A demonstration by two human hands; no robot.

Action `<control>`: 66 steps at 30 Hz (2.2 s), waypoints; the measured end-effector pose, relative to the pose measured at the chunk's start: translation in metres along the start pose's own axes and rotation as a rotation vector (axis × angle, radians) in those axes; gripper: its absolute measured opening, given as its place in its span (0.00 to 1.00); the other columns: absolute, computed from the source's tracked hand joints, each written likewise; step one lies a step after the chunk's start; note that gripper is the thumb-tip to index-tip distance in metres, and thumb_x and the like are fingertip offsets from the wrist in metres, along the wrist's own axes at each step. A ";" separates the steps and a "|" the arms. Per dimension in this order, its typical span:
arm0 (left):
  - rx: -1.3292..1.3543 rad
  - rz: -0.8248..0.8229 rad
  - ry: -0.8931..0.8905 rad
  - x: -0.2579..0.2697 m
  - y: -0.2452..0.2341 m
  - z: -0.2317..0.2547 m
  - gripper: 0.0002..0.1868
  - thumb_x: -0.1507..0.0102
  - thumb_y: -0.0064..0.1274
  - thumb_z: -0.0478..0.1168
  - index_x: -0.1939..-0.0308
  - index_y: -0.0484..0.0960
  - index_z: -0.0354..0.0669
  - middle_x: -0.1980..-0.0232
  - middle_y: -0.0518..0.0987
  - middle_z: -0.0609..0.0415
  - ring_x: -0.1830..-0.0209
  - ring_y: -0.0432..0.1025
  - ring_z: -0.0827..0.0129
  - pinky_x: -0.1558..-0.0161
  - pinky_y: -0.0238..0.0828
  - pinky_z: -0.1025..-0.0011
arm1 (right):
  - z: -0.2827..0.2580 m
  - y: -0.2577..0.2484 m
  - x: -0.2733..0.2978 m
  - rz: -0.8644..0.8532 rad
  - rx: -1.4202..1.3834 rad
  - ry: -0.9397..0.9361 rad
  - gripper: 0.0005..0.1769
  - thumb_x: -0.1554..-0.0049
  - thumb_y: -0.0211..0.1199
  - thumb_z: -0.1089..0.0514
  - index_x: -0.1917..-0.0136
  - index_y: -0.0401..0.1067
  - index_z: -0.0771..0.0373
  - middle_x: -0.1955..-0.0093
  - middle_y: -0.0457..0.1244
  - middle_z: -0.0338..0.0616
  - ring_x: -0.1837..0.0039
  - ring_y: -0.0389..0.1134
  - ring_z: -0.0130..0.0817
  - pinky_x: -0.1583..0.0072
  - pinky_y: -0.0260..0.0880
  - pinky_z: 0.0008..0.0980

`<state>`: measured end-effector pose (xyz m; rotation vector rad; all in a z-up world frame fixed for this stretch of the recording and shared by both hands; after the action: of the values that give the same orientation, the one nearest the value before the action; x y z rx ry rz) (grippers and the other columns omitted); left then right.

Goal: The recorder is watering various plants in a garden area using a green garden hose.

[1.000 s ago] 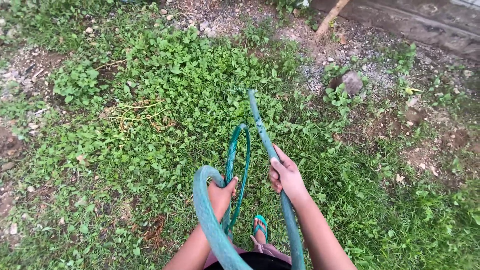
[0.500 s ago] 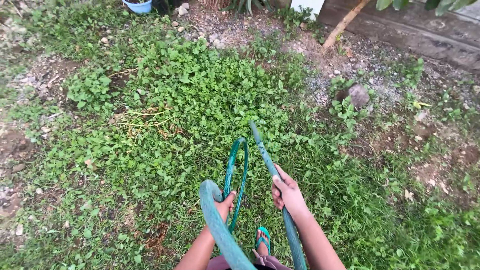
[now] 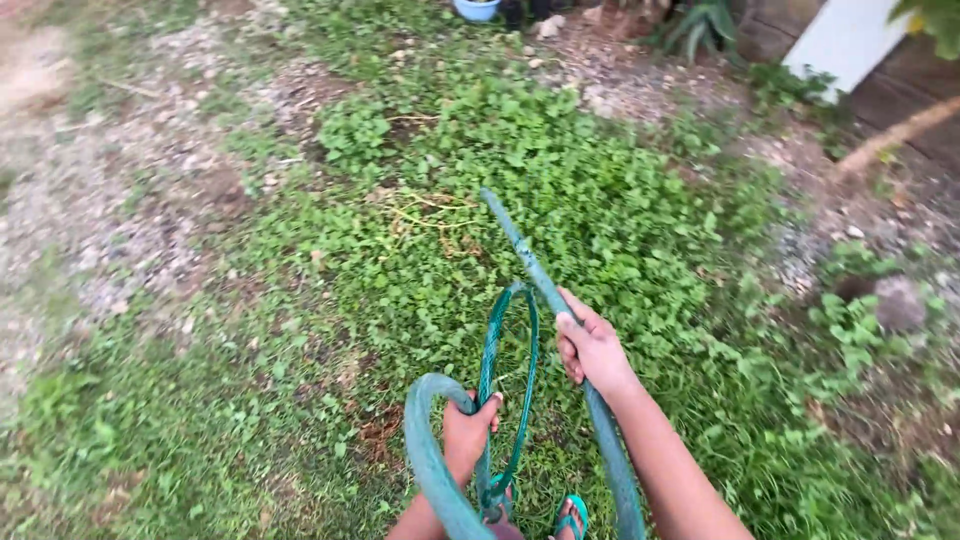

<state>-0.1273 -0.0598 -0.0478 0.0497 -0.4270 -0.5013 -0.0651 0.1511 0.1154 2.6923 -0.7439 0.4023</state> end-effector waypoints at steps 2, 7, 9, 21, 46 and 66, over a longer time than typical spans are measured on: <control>-0.003 0.042 0.008 -0.008 -0.014 -0.001 0.14 0.39 0.63 0.39 0.76 0.78 0.37 0.81 0.77 0.57 0.84 0.69 0.74 0.78 0.63 0.71 | 0.003 0.021 -0.015 -0.031 0.033 0.000 0.33 0.36 0.51 0.56 0.18 0.53 0.48 0.74 0.53 0.33 0.78 0.50 0.22 0.75 0.54 0.25; -0.031 0.145 0.008 -0.005 -0.047 0.002 0.14 0.39 0.62 0.40 0.76 0.78 0.38 0.81 0.77 0.56 0.84 0.68 0.74 0.79 0.61 0.71 | 0.021 0.059 -0.024 -0.101 0.055 0.056 0.34 0.36 0.51 0.56 0.18 0.52 0.47 0.74 0.52 0.32 0.78 0.49 0.21 0.75 0.54 0.25; -0.014 0.208 -0.040 -0.007 -0.060 0.001 0.13 0.39 0.63 0.39 0.76 0.79 0.39 0.80 0.77 0.57 0.84 0.68 0.74 0.79 0.61 0.71 | 0.035 0.065 -0.028 -0.131 0.045 0.093 0.34 0.36 0.51 0.56 0.18 0.51 0.48 0.74 0.52 0.32 0.78 0.49 0.21 0.75 0.54 0.25; -0.114 0.221 -0.053 -0.017 -0.072 -0.019 0.19 0.39 0.65 0.42 0.78 0.73 0.41 0.83 0.72 0.58 0.86 0.65 0.74 0.81 0.59 0.71 | 0.100 -0.034 0.016 0.201 -0.143 0.112 0.15 0.33 0.51 0.51 0.38 0.66 0.62 0.72 0.54 0.34 0.78 0.50 0.23 0.75 0.52 0.26; -0.564 -0.196 0.023 0.085 0.059 -0.050 0.21 0.43 0.68 0.49 0.80 0.77 0.40 0.82 0.77 0.57 0.85 0.71 0.71 0.79 0.67 0.68 | 0.176 -0.189 0.309 0.785 -0.281 0.091 0.35 0.37 0.53 0.56 0.19 0.53 0.43 0.70 0.53 0.34 0.74 0.51 0.23 0.72 0.53 0.26; -0.538 -0.258 0.024 0.231 0.066 -0.073 0.17 0.43 0.67 0.45 0.75 0.77 0.38 0.79 0.77 0.55 0.82 0.71 0.70 0.77 0.68 0.68 | 0.285 -0.217 0.495 0.962 -0.331 -0.028 0.33 0.38 0.55 0.57 0.21 0.54 0.49 0.69 0.55 0.35 0.73 0.54 0.24 0.71 0.57 0.26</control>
<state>0.1151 -0.1160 -0.0156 -0.4114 -0.2514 -0.8557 0.5111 0.0010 -0.0213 1.8797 -1.8957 0.3937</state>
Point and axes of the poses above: each hand's wrist, its own x-axis away from the middle knuckle, its own y-axis out of the palm, z = x × y, the point moved 6 cm from there along -x, towards the middle knuckle
